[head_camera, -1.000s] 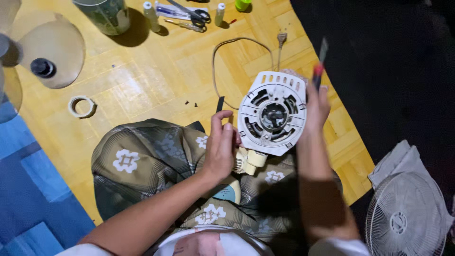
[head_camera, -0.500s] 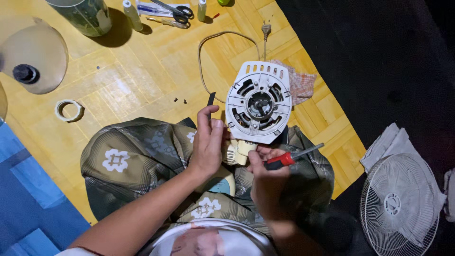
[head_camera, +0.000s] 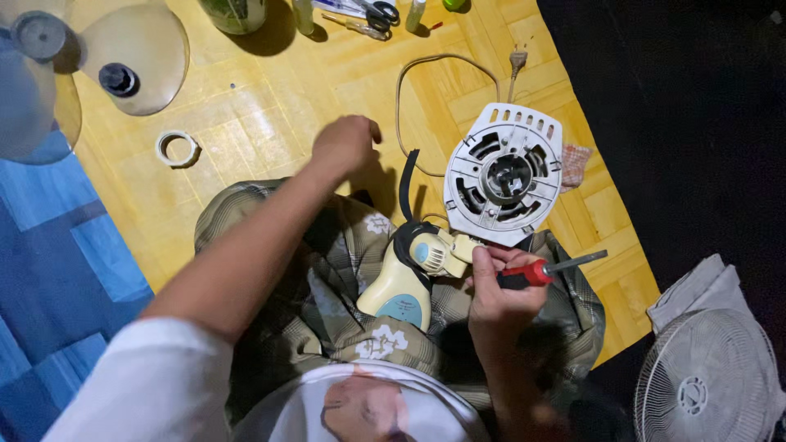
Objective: The person assembles a fan motor by hand, attaching the motor housing, inserting the motor into the base, and securing the rear cover with a screwdriver. The person handles the motor, housing, and screws, using a screwdriver to fasten the rear cover.
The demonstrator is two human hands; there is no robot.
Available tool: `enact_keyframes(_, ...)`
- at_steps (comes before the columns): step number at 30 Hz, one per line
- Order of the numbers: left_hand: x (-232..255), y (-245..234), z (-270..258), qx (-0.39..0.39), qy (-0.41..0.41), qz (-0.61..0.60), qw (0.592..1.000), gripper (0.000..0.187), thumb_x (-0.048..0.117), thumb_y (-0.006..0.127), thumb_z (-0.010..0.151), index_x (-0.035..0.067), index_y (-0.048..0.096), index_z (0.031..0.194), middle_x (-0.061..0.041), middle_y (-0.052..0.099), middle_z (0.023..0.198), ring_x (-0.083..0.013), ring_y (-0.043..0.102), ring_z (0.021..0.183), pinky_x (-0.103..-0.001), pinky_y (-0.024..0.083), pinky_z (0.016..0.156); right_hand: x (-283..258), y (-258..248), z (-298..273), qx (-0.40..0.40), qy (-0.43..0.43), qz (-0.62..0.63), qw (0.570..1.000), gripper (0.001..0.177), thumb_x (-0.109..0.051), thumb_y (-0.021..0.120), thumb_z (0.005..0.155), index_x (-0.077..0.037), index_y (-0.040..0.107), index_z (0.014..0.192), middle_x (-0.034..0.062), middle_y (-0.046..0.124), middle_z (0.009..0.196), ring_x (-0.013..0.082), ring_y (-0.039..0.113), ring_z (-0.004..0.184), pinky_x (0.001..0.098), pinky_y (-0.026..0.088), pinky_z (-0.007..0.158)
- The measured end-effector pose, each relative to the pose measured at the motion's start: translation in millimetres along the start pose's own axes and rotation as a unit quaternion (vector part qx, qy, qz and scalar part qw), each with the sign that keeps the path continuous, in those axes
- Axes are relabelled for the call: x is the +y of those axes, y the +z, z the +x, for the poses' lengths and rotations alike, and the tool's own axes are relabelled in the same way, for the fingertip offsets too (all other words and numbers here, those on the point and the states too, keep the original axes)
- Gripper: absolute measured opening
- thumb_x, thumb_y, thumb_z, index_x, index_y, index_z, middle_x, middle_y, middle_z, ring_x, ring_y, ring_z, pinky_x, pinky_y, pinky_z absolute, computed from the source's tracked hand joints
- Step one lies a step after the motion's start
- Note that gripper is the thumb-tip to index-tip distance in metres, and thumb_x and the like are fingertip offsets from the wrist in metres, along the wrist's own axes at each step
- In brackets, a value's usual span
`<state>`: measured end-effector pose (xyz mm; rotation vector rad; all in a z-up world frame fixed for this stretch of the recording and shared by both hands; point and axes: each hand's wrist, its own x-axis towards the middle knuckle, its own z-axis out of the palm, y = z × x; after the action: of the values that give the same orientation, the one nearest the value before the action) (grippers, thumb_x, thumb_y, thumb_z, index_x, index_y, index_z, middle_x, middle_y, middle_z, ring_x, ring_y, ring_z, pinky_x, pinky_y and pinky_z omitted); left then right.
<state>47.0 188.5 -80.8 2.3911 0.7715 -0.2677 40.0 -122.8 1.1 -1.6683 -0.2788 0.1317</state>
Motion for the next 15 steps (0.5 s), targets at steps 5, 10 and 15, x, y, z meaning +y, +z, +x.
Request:
enact_keyframes(5, -20, 41, 33, 0.030, 0.003, 0.154, 0.988, 0.022, 0.013, 0.065, 0.090, 0.009, 0.076, 0.108, -0.015, 0.074, 0.109, -0.0329, 0.072, 0.100, -0.044, 0.059, 0.079, 3, 3, 7, 0.023, 0.009, 0.043, 0.999, 0.023, -0.002, 0.067, 0.100, -0.003, 0.044, 0.100, 0.0108, 0.057, 0.089, 0.0132, 0.058, 0.059, 0.0270, 0.051, 0.052)
enact_keyframes(10, -20, 77, 44, 0.008, 0.020, 0.171, 0.985, 0.022, 0.011, 0.063, 0.091, 0.010, 0.077, 0.107, -0.015, 0.075, 0.110, -0.0316, 0.073, 0.103, -0.043, 0.060, 0.081, 5, -5, 8, 0.023, 0.009, 0.029, 0.999, 0.015, -0.008, 0.060, 0.104, -0.002, 0.047, 0.099, 0.0149, 0.063, 0.088, 0.0148, 0.059, 0.058, 0.0278, 0.051, 0.050)
enact_keyframes(15, -23, 85, 51, -0.015, 0.023, 0.174, 0.984, 0.023, 0.012, 0.059, 0.094, 0.009, 0.077, 0.109, -0.016, 0.074, 0.111, -0.0326, 0.073, 0.104, -0.044, 0.059, 0.083, 10, -2, 10, 0.029, 0.014, 0.054, 0.998, 0.015, -0.009, 0.061, 0.100, -0.004, 0.047, 0.101, 0.0146, 0.064, 0.089, 0.0150, 0.062, 0.059, 0.0278, 0.051, 0.047)
